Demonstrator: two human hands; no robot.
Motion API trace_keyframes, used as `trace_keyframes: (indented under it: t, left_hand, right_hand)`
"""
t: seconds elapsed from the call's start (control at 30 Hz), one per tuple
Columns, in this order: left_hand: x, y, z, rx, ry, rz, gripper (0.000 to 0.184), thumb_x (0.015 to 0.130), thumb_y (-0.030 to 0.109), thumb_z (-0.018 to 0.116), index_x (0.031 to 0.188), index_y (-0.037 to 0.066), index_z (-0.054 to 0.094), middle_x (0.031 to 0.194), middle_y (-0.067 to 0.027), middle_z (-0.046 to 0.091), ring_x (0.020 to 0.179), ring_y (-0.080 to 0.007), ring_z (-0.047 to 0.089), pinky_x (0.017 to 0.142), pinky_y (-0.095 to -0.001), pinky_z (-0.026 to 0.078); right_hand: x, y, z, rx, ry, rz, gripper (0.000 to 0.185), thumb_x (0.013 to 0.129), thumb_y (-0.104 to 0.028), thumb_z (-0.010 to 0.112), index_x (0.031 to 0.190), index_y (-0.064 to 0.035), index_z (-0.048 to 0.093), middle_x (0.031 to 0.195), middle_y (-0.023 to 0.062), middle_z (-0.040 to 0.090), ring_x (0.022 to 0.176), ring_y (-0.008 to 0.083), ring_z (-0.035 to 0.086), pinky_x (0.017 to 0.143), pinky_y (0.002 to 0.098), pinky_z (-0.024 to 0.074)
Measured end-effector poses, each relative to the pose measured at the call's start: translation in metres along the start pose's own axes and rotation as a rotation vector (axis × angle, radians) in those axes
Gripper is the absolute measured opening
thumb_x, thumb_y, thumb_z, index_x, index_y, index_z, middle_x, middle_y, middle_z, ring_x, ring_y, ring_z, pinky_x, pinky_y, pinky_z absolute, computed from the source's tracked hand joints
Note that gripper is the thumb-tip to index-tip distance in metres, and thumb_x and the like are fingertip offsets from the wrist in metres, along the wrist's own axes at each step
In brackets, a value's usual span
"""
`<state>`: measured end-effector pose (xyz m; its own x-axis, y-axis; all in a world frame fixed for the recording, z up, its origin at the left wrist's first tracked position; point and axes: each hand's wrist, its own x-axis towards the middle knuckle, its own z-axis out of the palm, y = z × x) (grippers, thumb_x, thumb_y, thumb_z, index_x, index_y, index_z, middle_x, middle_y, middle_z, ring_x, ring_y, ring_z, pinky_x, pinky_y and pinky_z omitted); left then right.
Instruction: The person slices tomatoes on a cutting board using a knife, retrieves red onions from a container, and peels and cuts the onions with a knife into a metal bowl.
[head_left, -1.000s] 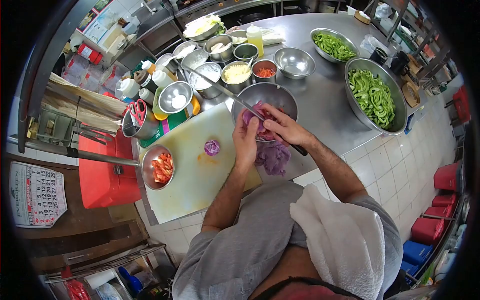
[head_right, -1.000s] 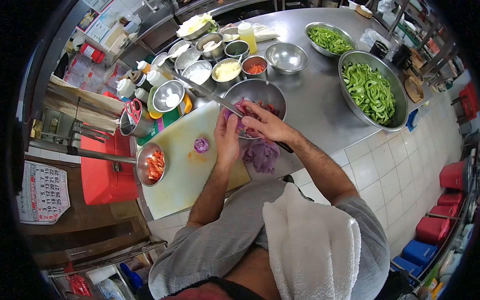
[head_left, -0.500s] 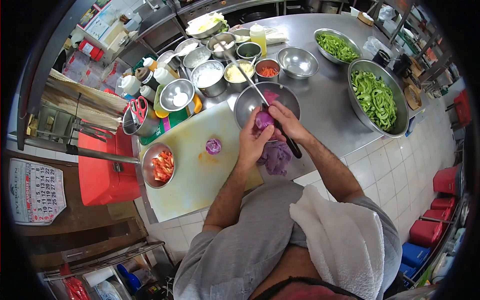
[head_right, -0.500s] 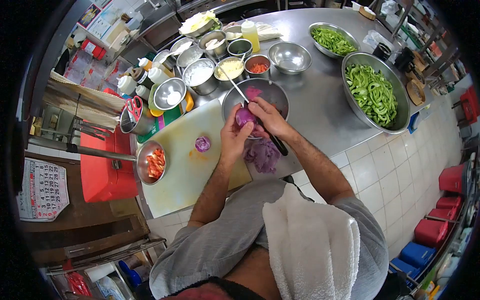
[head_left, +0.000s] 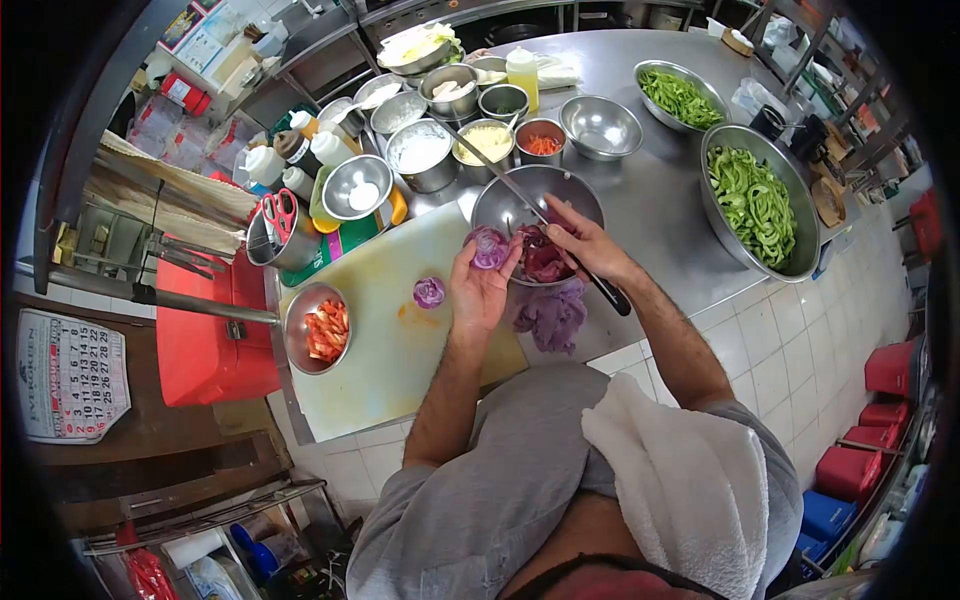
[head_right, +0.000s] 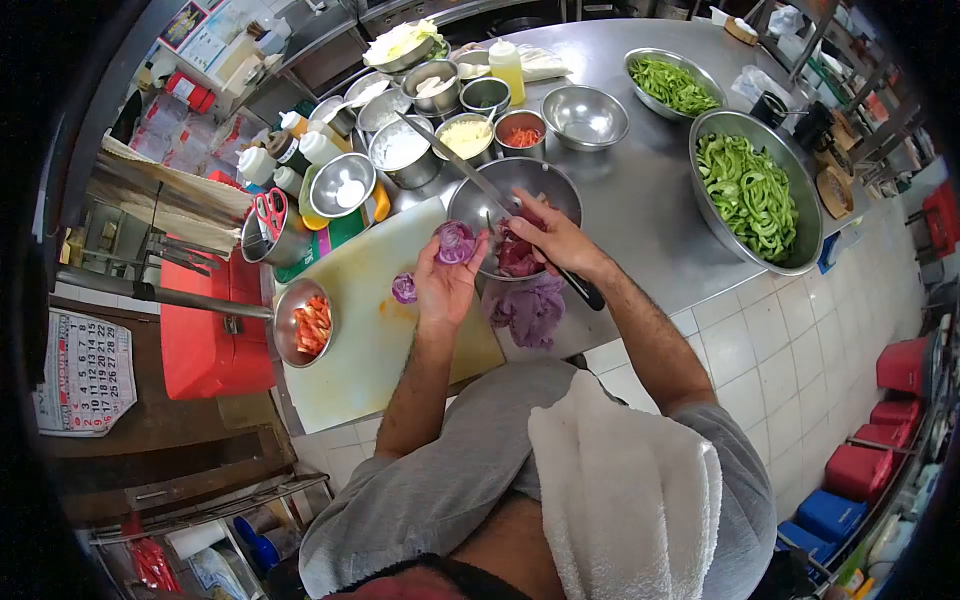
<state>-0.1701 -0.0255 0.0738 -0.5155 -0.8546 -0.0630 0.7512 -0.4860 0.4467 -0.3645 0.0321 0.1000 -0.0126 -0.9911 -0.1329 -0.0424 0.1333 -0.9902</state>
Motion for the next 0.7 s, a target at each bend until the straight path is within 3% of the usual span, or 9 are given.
trace_keyframes:
  t: [0.1,0.17,0.23,0.3,0.37,0.43,0.53,0.7]
  left_hand:
    - [0.002,-0.004,-0.004,0.033,0.117,-0.003,0.028,0.091,0.026,0.052,0.110,0.005,0.054,0.109,-0.0087,0.060,0.104,-0.0262,0.057,0.093,-0.0445,0.045]
    - [0.004,-0.007,-0.003,0.046,0.215,0.006,0.028,0.091,0.028,0.053,0.110,0.007,0.055,0.107,-0.0071,0.060,0.099,-0.0223,0.058,0.091,-0.0466,0.044]
    - [0.005,-0.008,0.008,0.090,0.223,0.048,0.024,0.094,0.025,0.051,0.109,0.006,0.054,0.103,-0.0045,0.060,0.093,-0.0152,0.057,0.085,-0.0411,0.046]
    - [0.005,-0.012,0.012,0.145,0.160,0.067,0.022,0.095,0.021,0.049,0.109,0.005,0.053,0.103,-0.0052,0.060,0.093,-0.0155,0.058,0.084,-0.0376,0.047]
    - [0.003,-0.016,0.016,0.202,0.096,0.090,0.021,0.095,0.018,0.048,0.109,0.003,0.052,0.103,-0.0058,0.060,0.094,-0.0157,0.058,0.082,-0.0342,0.048]
    - [0.001,-0.021,0.020,0.246,0.141,0.155,0.020,0.096,0.014,0.047,0.111,0.002,0.050,0.102,-0.0073,0.060,0.092,-0.0159,0.059,0.079,-0.0289,0.050]
    - [0.001,-0.021,0.015,0.333,0.118,0.184,0.020,0.095,0.012,0.046,0.112,0.001,0.048,0.102,-0.0085,0.059,0.091,-0.0160,0.060,0.078,-0.0290,0.051]
    - [-0.001,-0.022,0.023,0.354,0.150,0.257,0.023,0.094,0.008,0.049,0.116,0.001,0.048,0.105,-0.0075,0.059,0.093,-0.0146,0.059,0.080,-0.0278,0.050]
  right_hand:
    - [0.002,-0.003,0.003,0.141,0.017,0.111,0.066,0.094,-0.038,0.050,0.146,-0.0113,0.018,0.070,0.0010,0.050,0.047,0.0061,0.041,0.036,0.0240,0.0347]
    - [-0.005,-0.009,0.011,0.122,0.016,0.079,0.067,0.094,-0.038,0.051,0.145,-0.0095,0.020,0.073,0.0010,0.051,0.047,0.0056,0.040,0.036,0.0230,0.0346]
    - [-0.014,-0.021,0.019,0.104,0.018,0.051,0.068,0.093,-0.039,0.052,0.145,-0.0077,0.021,0.075,0.0011,0.053,0.047,0.0052,0.039,0.037,0.0221,0.0345]
    - [-0.021,-0.029,0.025,-0.098,-0.110,0.135,0.074,0.090,-0.042,0.056,0.145,-0.0078,0.020,0.092,0.0087,0.061,0.061,0.0120,0.054,0.055,0.0252,0.0473]
    - [-0.017,-0.014,0.033,-0.232,-0.034,-0.051,0.080,0.086,-0.048,0.057,0.146,-0.0111,0.018,0.113,0.0211,0.059,0.094,0.0267,0.062,0.084,0.0339,0.0477]
    - [-0.017,-0.015,0.036,-0.332,-0.064,-0.069,0.080,0.085,-0.052,0.055,0.145,-0.0124,0.019,0.122,0.0284,0.053,0.117,0.0382,0.050,0.101,0.0405,0.0350]
    - [-0.016,-0.016,0.037,-0.429,-0.043,-0.107,0.081,0.084,-0.055,0.054,0.144,-0.0112,0.022,0.121,0.0288,0.053,0.114,0.0425,0.051,0.100,0.0423,0.0360]
    - [-0.012,-0.014,0.039,-0.417,-0.021,-0.149,0.074,0.087,-0.052,0.053,0.143,-0.0105,0.027,0.118,0.0290,0.055,0.112,0.0411,0.053,0.098,0.0417,0.0382]
